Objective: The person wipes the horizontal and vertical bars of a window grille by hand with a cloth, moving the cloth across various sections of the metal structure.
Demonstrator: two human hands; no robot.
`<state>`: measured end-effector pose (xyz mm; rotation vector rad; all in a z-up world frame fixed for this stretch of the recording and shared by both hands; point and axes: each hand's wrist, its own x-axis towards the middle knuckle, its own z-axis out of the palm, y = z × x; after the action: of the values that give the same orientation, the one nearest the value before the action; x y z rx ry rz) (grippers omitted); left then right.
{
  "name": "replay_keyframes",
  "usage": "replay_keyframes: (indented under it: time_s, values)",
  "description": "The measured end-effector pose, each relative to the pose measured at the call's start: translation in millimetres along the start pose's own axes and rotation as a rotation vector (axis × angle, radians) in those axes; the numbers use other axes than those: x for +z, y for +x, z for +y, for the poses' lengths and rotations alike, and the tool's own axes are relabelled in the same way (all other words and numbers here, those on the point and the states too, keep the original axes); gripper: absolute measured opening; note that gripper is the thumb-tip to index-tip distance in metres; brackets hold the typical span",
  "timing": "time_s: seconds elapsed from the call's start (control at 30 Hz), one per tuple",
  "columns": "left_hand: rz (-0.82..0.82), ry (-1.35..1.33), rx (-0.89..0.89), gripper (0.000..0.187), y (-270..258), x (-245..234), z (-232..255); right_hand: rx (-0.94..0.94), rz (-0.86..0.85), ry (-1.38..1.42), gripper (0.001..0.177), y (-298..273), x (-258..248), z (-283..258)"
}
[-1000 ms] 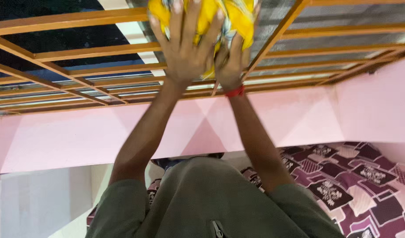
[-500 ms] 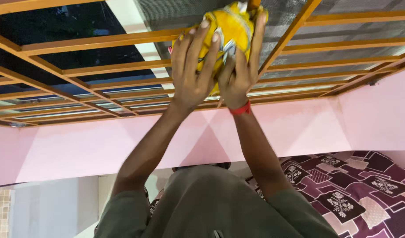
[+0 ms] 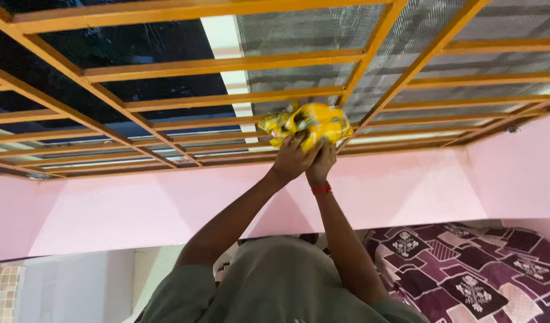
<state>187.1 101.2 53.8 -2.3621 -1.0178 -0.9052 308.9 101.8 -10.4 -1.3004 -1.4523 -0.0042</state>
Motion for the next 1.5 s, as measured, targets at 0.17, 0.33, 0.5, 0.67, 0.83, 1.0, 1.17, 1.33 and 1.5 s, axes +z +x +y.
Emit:
replay_keyframes:
  time_s: [0.17, 0.33, 0.5, 0.67, 0.83, 1.0, 1.17, 1.33, 1.5]
  values:
    - [0.128, -1.096, -0.617, 0.032, 7, -36, 0, 0.081, -0.046, 0.104, 0.036, 23, -32, -43]
    - [0.182, -0.305, -0.21, 0.048, 37, -72, -22, -0.271, 0.142, 0.047, 0.036, 97, -29, -80]
    - [0.043, -0.109, -0.204, 0.046, 8, -7, -32, 0.11, 0.069, 0.592, 0.047, 67, 16, -51]
    - [0.074, -0.307, -0.208, 0.04, -20, 27, -26, 0.361, -0.138, 0.717, 0.038, 17, 22, -10]
    - [0.017, -0.633, -0.405, 0.037, -27, -17, -3, 0.007, -0.151, 0.041, 0.038, -34, 10, -2]
    - [0.006, -0.557, -0.383, 0.038, -22, -48, 3, 0.591, -0.305, -0.004, 0.037, -28, -8, -23]
    - [0.129, -0.548, -0.347, 0.037, 18, -40, -23, -0.304, 0.225, 0.033, 0.045, 52, -12, -49]
    - [0.103, -0.659, -0.456, 0.036, 7, -14, -43, -0.069, -0.102, 0.101, 0.041, 21, 27, -19]
    - [0.093, -0.769, -0.491, 0.035, -25, -13, -18, 0.214, -0.057, 0.103, 0.025, -43, 30, -10]
